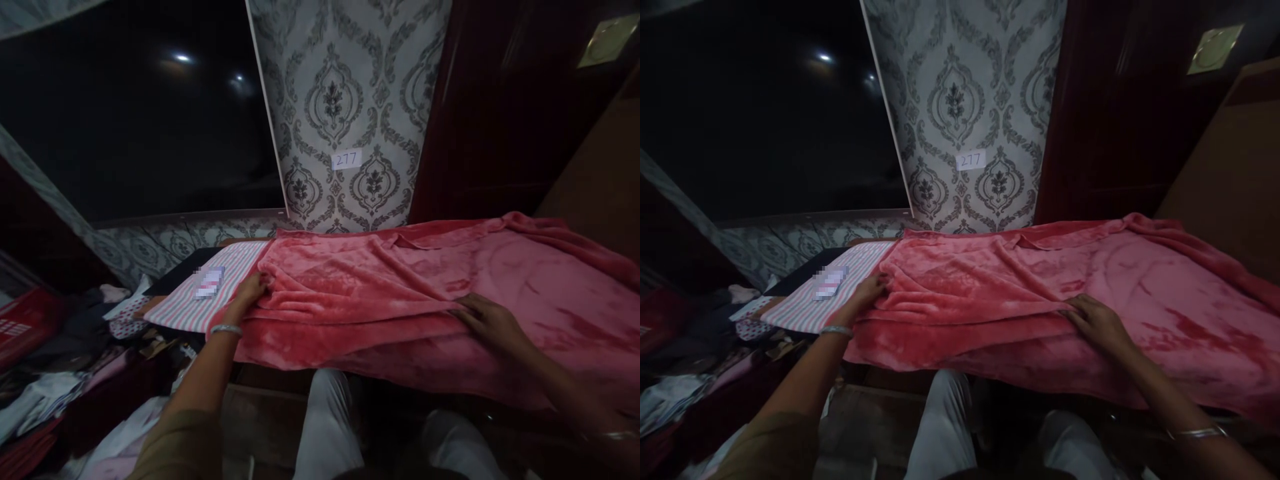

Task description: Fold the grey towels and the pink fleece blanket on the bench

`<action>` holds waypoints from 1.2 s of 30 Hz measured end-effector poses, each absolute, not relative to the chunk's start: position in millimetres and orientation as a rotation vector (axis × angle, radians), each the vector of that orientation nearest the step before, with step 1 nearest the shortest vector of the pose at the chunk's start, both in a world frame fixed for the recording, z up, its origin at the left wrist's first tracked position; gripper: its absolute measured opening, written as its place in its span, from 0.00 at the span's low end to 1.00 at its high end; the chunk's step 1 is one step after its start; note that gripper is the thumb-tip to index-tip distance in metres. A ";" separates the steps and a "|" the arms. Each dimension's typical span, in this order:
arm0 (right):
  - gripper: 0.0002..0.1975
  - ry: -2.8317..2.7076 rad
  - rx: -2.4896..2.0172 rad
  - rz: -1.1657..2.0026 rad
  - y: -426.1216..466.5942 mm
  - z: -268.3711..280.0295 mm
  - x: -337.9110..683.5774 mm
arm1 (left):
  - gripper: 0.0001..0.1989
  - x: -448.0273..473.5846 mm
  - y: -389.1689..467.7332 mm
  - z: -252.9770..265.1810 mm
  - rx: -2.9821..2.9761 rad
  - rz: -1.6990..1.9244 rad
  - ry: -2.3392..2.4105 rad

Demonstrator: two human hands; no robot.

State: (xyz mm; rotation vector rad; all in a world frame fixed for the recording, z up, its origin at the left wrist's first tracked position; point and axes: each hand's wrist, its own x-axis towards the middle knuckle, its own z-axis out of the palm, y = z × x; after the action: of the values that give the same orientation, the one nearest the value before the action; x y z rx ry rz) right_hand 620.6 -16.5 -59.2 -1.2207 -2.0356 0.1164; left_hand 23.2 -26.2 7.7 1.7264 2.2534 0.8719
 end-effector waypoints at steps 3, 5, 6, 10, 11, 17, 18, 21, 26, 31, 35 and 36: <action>0.28 -2.041 -1.224 0.143 -17.0 -57.2 619.8 | 0.16 19.8 -28.3 10.7 1.685 1.025 2.198; 0.29 -2.029 -1.228 0.152 -16.0 -58.4 619.7 | 0.17 12.2 -37.3 14.4 1.648 1.184 2.180; 0.29 -2.019 -1.232 0.153 -15.4 -59.4 619.6 | 0.18 6.9 -43.6 16.0 1.621 1.268 2.182; 0.27 -2.031 -1.223 0.164 -13.0 -62.3 618.7 | 0.22 -15.4 -71.0 16.4 1.491 1.499 2.260; 0.26 -2.038 -1.212 0.161 -12.7 -62.3 618.3 | 0.21 -19.5 -76.2 15.4 1.474 1.514 2.290; 0.24 -2.034 -1.165 0.153 -13.7 -61.1 616.9 | 0.10 -18.1 -82.1 19.1 1.605 1.369 2.380; 0.24 -2.035 -1.166 0.151 -13.9 -61.2 617.2 | 0.10 -13.6 -79.6 21.9 1.717 1.309 2.337; 0.23 -2.031 -1.169 0.135 -14.4 -61.9 618.4 | 0.13 2.3 -70.8 28.6 2.168 0.919 2.022; 0.21 -2.043 -1.176 0.124 -15.5 -60.2 619.5 | 0.09 21.2 -61.9 19.5 2.342 0.437 1.751; 0.21 -2.054 -1.164 0.129 -18.1 -54.6 617.7 | 0.05 32.1 -63.8 5.5 2.343 0.405 1.765; 0.21 -2.063 -1.175 0.104 -18.3 -51.3 616.6 | 0.08 36.2 -69.8 14.9 2.325 0.558 1.843; 0.21 -2.064 -1.175 0.093 -17.3 -50.6 616.1 | 0.10 36.2 -70.9 20.6 2.310 0.617 1.884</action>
State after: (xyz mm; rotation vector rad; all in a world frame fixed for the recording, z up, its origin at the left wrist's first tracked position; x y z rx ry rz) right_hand 616.1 -17.3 -50.6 -1.1753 -2.0642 0.0929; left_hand 36.2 -70.9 20.6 2.3104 1.8835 0.6169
